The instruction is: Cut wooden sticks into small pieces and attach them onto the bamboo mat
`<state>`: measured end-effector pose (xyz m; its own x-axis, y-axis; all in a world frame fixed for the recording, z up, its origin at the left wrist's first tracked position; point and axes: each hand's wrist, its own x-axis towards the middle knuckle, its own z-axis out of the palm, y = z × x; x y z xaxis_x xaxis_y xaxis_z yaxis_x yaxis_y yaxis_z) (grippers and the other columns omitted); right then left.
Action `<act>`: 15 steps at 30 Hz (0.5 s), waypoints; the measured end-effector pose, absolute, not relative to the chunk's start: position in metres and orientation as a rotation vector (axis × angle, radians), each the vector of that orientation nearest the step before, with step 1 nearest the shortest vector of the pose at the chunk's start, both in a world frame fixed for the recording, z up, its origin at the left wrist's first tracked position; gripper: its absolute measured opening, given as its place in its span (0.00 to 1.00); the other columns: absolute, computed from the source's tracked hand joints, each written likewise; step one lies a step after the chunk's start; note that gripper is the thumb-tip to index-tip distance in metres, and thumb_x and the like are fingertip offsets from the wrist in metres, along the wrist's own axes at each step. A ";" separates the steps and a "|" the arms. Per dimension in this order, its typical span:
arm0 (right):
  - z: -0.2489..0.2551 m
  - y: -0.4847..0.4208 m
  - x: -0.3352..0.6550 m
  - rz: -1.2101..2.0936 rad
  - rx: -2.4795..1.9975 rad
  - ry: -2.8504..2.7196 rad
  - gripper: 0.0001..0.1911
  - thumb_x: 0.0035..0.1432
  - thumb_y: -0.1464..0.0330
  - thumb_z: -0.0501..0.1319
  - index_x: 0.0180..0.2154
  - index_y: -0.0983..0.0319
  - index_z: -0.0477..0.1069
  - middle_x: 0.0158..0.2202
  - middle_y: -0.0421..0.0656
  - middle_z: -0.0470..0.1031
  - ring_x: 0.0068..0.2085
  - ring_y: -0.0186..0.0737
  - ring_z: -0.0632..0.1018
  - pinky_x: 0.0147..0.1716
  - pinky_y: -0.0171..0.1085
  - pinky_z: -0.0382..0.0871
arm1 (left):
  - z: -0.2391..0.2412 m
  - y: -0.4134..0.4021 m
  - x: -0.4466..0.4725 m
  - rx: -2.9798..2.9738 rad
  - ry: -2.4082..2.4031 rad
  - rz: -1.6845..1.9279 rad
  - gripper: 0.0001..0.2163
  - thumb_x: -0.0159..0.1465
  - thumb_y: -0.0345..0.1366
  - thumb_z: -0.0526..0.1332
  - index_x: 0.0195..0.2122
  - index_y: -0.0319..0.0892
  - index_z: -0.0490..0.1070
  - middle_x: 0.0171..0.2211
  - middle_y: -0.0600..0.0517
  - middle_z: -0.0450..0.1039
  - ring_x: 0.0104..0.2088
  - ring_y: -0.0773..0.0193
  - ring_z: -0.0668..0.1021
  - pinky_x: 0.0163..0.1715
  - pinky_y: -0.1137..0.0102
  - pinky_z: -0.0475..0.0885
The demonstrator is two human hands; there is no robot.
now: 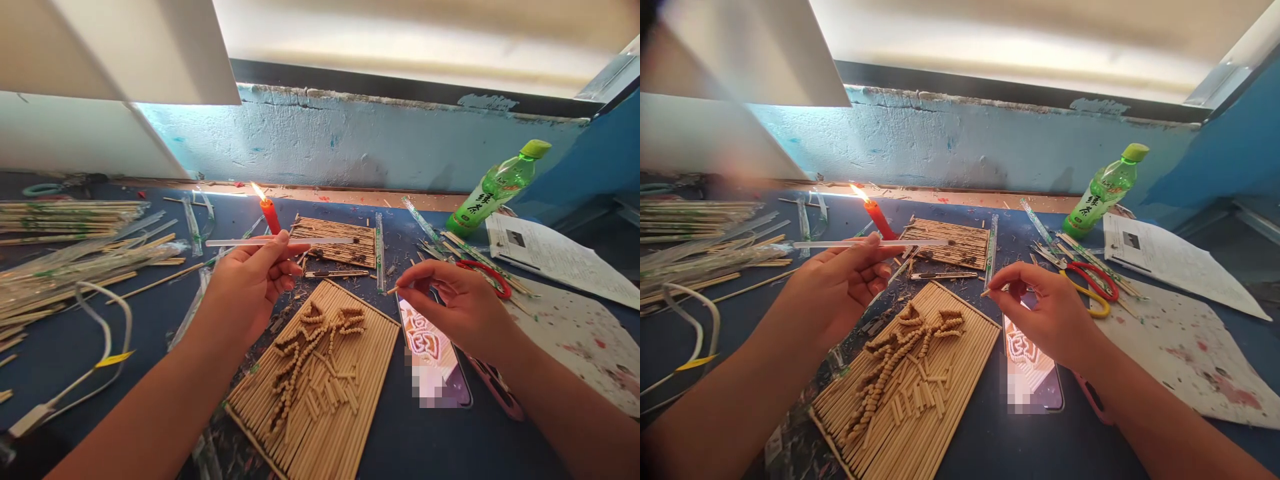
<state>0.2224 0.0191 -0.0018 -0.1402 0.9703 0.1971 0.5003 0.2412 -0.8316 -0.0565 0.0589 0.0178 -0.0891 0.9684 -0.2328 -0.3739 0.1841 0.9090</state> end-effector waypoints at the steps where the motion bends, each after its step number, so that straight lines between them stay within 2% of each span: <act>1: -0.001 0.018 0.222 0.780 -1.366 -1.758 0.05 0.63 0.62 0.70 0.40 0.54 0.80 0.37 0.42 0.82 0.40 0.46 0.80 0.42 0.44 0.73 | 0.018 0.059 -0.056 0.715 1.115 1.297 0.11 0.58 0.37 0.75 0.36 0.37 0.79 0.37 0.47 0.83 0.26 0.72 0.74 0.23 0.79 0.71; 6: 0.000 0.013 0.218 0.748 -1.368 -1.799 0.03 0.63 0.64 0.70 0.40 0.54 0.80 0.36 0.41 0.81 0.38 0.45 0.79 0.40 0.43 0.72 | 0.017 0.061 -0.055 0.709 1.114 1.291 0.09 0.59 0.36 0.74 0.36 0.37 0.79 0.34 0.48 0.83 0.25 0.72 0.74 0.23 0.78 0.70; 10: 0.002 0.011 0.215 0.708 -1.320 -1.925 0.02 0.65 0.66 0.68 0.40 0.54 0.80 0.36 0.41 0.82 0.36 0.43 0.79 0.36 0.41 0.72 | 0.015 0.061 -0.055 0.707 1.119 1.293 0.09 0.58 0.35 0.75 0.35 0.37 0.79 0.37 0.47 0.83 0.25 0.73 0.74 0.22 0.78 0.70; 15: 0.005 0.009 0.214 0.724 -1.255 -1.962 0.04 0.65 0.68 0.67 0.40 0.53 0.80 0.36 0.41 0.82 0.37 0.42 0.80 0.38 0.42 0.73 | 0.014 0.061 -0.055 0.713 1.114 1.296 0.09 0.59 0.36 0.74 0.35 0.37 0.79 0.39 0.46 0.84 0.25 0.73 0.74 0.23 0.78 0.70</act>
